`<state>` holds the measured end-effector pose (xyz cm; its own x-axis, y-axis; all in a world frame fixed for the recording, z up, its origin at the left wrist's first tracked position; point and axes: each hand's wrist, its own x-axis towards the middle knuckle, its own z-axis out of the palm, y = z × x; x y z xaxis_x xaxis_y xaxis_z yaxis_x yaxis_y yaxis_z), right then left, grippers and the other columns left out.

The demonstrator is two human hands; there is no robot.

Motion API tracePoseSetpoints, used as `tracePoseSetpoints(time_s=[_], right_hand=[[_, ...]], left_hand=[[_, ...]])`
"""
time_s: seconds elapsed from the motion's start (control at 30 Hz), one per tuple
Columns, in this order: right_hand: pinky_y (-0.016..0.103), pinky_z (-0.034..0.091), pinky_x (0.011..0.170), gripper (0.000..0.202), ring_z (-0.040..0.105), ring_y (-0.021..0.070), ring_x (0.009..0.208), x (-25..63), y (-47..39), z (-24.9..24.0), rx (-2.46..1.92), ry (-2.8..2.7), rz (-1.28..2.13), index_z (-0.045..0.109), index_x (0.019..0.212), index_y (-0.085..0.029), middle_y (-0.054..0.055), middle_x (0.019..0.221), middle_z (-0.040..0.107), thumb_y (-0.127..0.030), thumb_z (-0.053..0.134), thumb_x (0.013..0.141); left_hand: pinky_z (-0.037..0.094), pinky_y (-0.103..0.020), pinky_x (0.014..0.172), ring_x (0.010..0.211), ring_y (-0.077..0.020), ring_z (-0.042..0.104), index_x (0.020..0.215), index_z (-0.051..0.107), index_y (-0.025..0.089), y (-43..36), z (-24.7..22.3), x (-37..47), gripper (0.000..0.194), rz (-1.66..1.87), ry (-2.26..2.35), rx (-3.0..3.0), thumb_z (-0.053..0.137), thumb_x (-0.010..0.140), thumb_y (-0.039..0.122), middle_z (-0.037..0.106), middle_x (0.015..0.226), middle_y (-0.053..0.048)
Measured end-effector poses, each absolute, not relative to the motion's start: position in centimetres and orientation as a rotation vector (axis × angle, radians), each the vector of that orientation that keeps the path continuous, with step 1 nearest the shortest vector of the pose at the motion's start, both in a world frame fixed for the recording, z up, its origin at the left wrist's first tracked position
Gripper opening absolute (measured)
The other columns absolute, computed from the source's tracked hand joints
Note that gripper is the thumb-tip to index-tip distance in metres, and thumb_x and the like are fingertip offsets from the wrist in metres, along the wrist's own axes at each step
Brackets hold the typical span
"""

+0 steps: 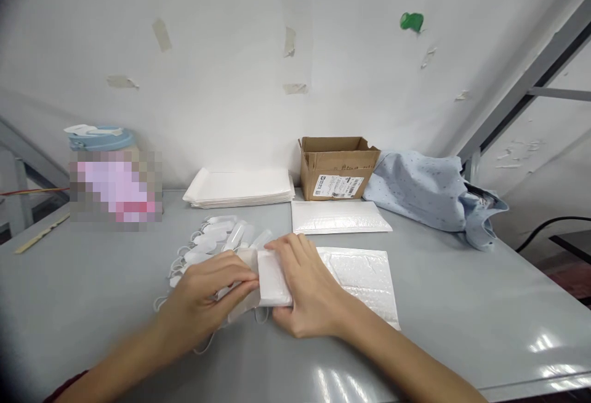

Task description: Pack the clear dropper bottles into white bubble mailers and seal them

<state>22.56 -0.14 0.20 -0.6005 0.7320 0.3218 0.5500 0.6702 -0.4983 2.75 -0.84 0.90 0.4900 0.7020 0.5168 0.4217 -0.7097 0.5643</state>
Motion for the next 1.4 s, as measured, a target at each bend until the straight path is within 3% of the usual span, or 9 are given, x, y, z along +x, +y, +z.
tracePoseSetpoints(time_s=[0.13,0.23,0.3,0.4,0.53,0.83,1.17,1.3,1.4], right_hand=[[0.045,0.041,0.083,0.067,0.042,0.0274,0.097,22.7,-0.2,0.2,-0.999,-2.384,0.511,0.038,0.123,-0.015,0.011,0.107,0.046,-0.013,0.061,0.060],[0.047,0.041,0.088,0.068,0.043,0.0278,0.101,23.4,0.1,0.8,-1.033,-2.315,0.614,0.034,0.131,-0.016,0.012,0.111,0.047,-0.032,0.067,0.073],[0.046,0.041,0.089,0.057,0.045,0.0267,0.103,23.7,0.3,1.1,-1.074,-2.234,0.671,0.036,0.131,-0.018,0.011,0.111,0.048,-0.041,0.058,0.084],[0.041,0.043,0.084,0.022,0.050,0.0227,0.094,23.5,0.5,1.3,-1.171,-2.102,0.646,0.053,0.107,-0.020,0.008,0.095,0.054,-0.032,0.040,0.095],[0.031,0.043,0.064,0.026,0.050,0.0178,0.069,22.6,0.6,0.6,-1.245,-1.958,0.610,0.046,0.068,-0.021,0.002,0.069,0.051,-0.023,0.039,0.093],[0.027,0.036,0.053,0.027,0.046,0.0142,0.057,22.2,0.2,0.9,-1.290,-1.895,0.664,0.042,0.065,-0.021,-0.001,0.062,0.048,-0.023,0.040,0.091],[0.028,0.039,0.053,0.027,0.050,0.0157,0.058,21.7,-0.2,1.4,-1.236,-2.011,0.675,0.046,0.067,-0.021,0.001,0.065,0.053,-0.024,0.038,0.093],[0.027,0.036,0.049,0.029,0.046,0.0147,0.054,22.5,0.3,1.4,-1.259,-1.983,0.676,0.046,0.066,-0.022,0.000,0.061,0.050,-0.028,0.039,0.093],[0.026,0.034,0.047,0.028,0.044,0.0141,0.053,23.0,0.5,1.5,-1.317,-1.916,0.662,0.046,0.067,-0.022,-0.002,0.059,0.048,-0.032,0.040,0.093]], left_hand=[[0.042,-0.025,0.060,0.063,-0.0120,0.052,0.078,0.066,0.016,-1.2,0.2,3.4,0.019,1.225,0.930,2.375,0.053,0.086,0.005,0.063,0.067,0.000],[0.044,-0.026,0.062,0.065,-0.0122,0.053,0.081,0.066,0.017,-1.1,0.4,3.1,0.014,1.356,1.017,2.312,0.057,0.085,0.007,0.066,0.070,0.000],[0.045,-0.026,0.063,0.066,-0.0125,0.054,0.081,0.066,0.019,-1.0,0.6,3.0,0.013,1.377,1.089,2.277,0.058,0.085,0.009,0.067,0.071,0.000],[0.045,-0.027,0.063,0.065,-0.0124,0.055,0.082,0.067,0.019,-1.1,0.5,3.4,0.014,1.365,1.074,2.275,0.059,0.085,0.009,0.069,0.072,0.001],[0.046,-0.026,0.061,0.064,-0.0125,0.055,0.084,0.068,0.019,-1.7,-0.2,4.5,0.016,1.333,0.952,2.333,0.057,0.085,0.007,0.071,0.073,0.000],[0.034,-0.025,0.056,0.059,-0.0119,0.035,0.053,0.044,0.016,-2.8,-1.2,5.7,0.035,1.102,0.948,2.536,0.040,0.083,-0.001,0.047,0.050,0.002],[0.032,-0.034,0.069,0.090,-0.0214,0.047,0.069,0.049,0.016,-2.8,-0.8,4.9,0.020,0.634,0.912,2.720,0.056,0.064,-0.001,0.062,0.076,0.001],[0.035,-0.035,0.072,0.081,-0.0180,0.049,0.070,0.055,0.018,-2.4,-0.1,4.5,0.019,0.973,0.999,2.555,0.052,0.077,0.001,0.063,0.075,0.001],[0.039,-0.037,0.082,0.092,-0.0202,0.050,0.100,0.060,0.021,-2.1,0.5,4.2,0.020,1.259,1.286,2.229,0.057,0.082,0.013,0.063,0.101,-0.004]])
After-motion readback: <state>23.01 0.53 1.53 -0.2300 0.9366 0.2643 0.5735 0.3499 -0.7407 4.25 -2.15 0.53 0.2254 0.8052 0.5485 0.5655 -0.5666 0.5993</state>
